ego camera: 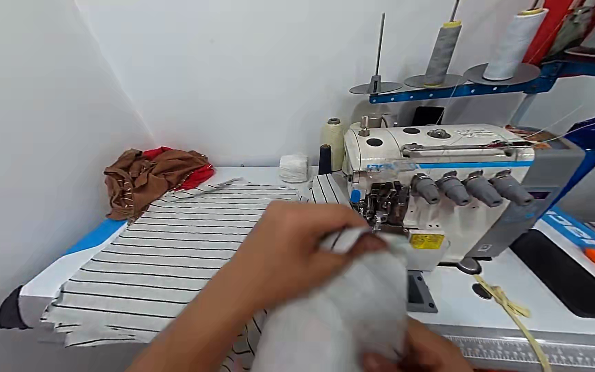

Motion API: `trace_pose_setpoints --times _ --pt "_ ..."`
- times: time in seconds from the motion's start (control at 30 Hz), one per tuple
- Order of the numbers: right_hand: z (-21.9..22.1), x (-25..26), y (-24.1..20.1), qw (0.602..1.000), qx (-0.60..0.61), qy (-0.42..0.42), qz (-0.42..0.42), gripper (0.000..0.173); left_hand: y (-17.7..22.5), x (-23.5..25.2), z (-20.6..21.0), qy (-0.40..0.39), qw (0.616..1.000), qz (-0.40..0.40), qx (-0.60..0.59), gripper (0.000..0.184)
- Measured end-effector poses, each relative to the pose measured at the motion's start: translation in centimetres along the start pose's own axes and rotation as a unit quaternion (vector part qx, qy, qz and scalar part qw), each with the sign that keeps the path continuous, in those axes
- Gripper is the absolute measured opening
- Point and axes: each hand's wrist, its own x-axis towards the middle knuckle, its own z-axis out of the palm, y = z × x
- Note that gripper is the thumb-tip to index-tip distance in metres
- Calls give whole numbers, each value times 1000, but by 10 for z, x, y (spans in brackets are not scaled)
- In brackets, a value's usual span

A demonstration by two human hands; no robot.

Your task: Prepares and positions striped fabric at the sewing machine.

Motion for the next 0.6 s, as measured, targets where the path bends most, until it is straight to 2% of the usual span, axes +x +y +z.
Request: trace_pose_setpoints --times 0.07,0.13,0.2,0.27,0.37,0.5,0.6 --pt "4 15 36 994 -85 74 -3 9 -46 11 23 -86 996 -22 14 18" --pt "5 22 69 972 -191 136 -11 17 -81 8 48 -171 983 -67 -4 21" --pt "4 23 80 958 -241 154 22 28 -100 1 64 -199 975 -94 -33 22" --pt "3 25 79 959 -231 154 47 35 -104 0 69 -198 973 -104 -60 21" --pt "2 29 79 968 -183 169 21 24 -102 4 71 -193 972 -99 -88 19" --pt "3 23 69 982 -127 138 20 21 -98 8 63 -243 951 -168 -94 20" --pt "6 16 69 985 -100 135 26 18 -95 7 58 -262 943 -188 -86 21"
